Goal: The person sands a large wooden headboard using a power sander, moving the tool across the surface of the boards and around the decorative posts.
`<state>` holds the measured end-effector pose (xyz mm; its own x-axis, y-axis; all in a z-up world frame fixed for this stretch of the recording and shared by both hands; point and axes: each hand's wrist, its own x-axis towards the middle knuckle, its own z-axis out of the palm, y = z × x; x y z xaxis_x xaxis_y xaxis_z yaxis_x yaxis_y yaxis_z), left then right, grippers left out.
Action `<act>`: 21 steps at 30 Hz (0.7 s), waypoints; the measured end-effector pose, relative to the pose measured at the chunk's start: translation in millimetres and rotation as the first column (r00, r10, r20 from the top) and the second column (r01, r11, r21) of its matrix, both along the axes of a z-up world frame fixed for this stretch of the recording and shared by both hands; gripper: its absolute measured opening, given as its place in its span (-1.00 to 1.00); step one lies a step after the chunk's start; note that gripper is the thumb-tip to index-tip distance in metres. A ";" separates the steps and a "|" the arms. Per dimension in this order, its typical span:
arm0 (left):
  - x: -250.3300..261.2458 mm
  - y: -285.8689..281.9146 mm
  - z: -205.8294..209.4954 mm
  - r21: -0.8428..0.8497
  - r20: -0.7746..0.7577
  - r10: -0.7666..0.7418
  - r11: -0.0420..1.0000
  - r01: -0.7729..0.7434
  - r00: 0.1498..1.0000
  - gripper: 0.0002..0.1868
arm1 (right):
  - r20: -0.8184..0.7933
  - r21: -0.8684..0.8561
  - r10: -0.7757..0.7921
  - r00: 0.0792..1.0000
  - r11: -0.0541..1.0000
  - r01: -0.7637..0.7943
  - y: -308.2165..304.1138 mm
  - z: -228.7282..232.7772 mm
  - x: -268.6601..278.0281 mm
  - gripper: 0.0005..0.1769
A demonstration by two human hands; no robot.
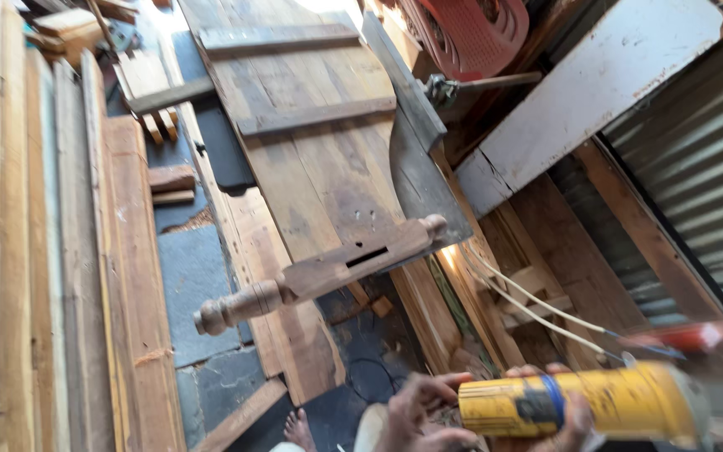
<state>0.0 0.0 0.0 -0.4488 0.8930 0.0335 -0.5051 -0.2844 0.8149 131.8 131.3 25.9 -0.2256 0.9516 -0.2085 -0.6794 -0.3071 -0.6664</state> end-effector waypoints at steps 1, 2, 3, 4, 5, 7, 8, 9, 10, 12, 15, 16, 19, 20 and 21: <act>-3.3 -4.2 -0.9 -0.096 0.041 -0.013 0.995 0.017 0.999 -0.19 | 0.127 0.148 -0.063 0.990 0.988 0.044 -5.8 12.9 -15.6 -0.27; -7.2 -6.4 -1.4 -0.191 0.083 -0.022 0.981 0.037 0.996 -0.16 | 0.239 0.299 -0.143 0.960 0.952 0.067 -9.4 25.6 -30.4 -0.18; -13.6 -5.4 -1.3 -0.281 0.121 -0.030 0.958 0.063 0.992 -0.13 | 0.329 0.446 -0.239 0.913 0.892 0.073 -6.3 38.1 -44.8 -0.06; -21.6 -2.2 -1.0 -0.306 0.037 -0.057 0.950 0.066 0.998 -0.10 | 0.437 0.440 -0.234 0.869 0.898 0.020 1.6 49.2 -57.2 -0.01; -26.1 -0.2 0.5 -0.337 -0.036 -0.085 0.939 0.068 0.996 -0.06 | 0.548 0.421 -0.223 0.806 0.906 -0.035 6.9 57.5 -63.9 0.04; -34.5 10.0 7.7 -0.346 -0.137 -0.092 0.937 0.040 0.986 0.01 | 0.730 0.416 -0.173 0.661 0.880 -0.229 16.1 63.2 -73.6 0.05; -37.0 18.7 14.0 -0.324 -0.166 -0.069 0.946 0.012 0.984 0.06 | 0.802 0.417 -0.146 0.579 0.831 -0.368 24.9 61.9 -78.4 0.02; -40.2 25.7 20.4 -0.305 -0.192 -0.048 0.952 -0.013 0.980 0.10 | 0.865 0.395 -0.129 0.485 0.771 -0.499 30.4 56.3 -82.6 -0.01; -45.6 32.7 26.1 -0.322 -0.184 -0.042 0.946 -0.020 0.982 0.12 | 0.866 0.332 -0.032 0.499 0.784 -0.525 32.5 45.1 -90.5 0.00; -64.9 53.1 34.9 -0.348 -0.177 -0.021 0.937 -0.043 0.984 0.16 | 0.838 0.216 0.157 0.522 0.784 -0.582 37.9 20.5 -112.2 0.02; -102.2 83.3 38.4 -0.620 -0.039 0.059 0.782 -0.070 0.998 0.07 | 0.920 0.350 -0.009 0.391 0.463 -0.814 44.8 -5.9 -138.6 0.03; -113.1 91.4 36.7 -0.678 -0.039 0.150 0.722 -0.137 0.988 -0.01 | 0.977 0.159 0.051 0.207 0.474 -0.866 45.5 -16.4 -152.0 0.05; -140.2 106.2 25.1 -0.743 -0.018 0.405 0.606 -0.283 0.914 -0.26 | 0.964 -0.234 0.214 -0.160 0.390 -0.891 60.6 -36.3 -182.3 0.19; -147.5 109.6 21.6 -0.698 0.027 0.469 0.641 -0.320 0.883 -0.40 | 0.954 -0.226 0.263 -0.142 0.321 -0.920 68.6 -36.3 -184.9 0.26; -158.6 117.7 18.0 -0.645 0.067 0.527 0.671 -0.366 0.848 -0.52 | 0.944 -0.203 0.309 -0.119 0.255 -0.945 79.7 -36.7 -194.1 0.34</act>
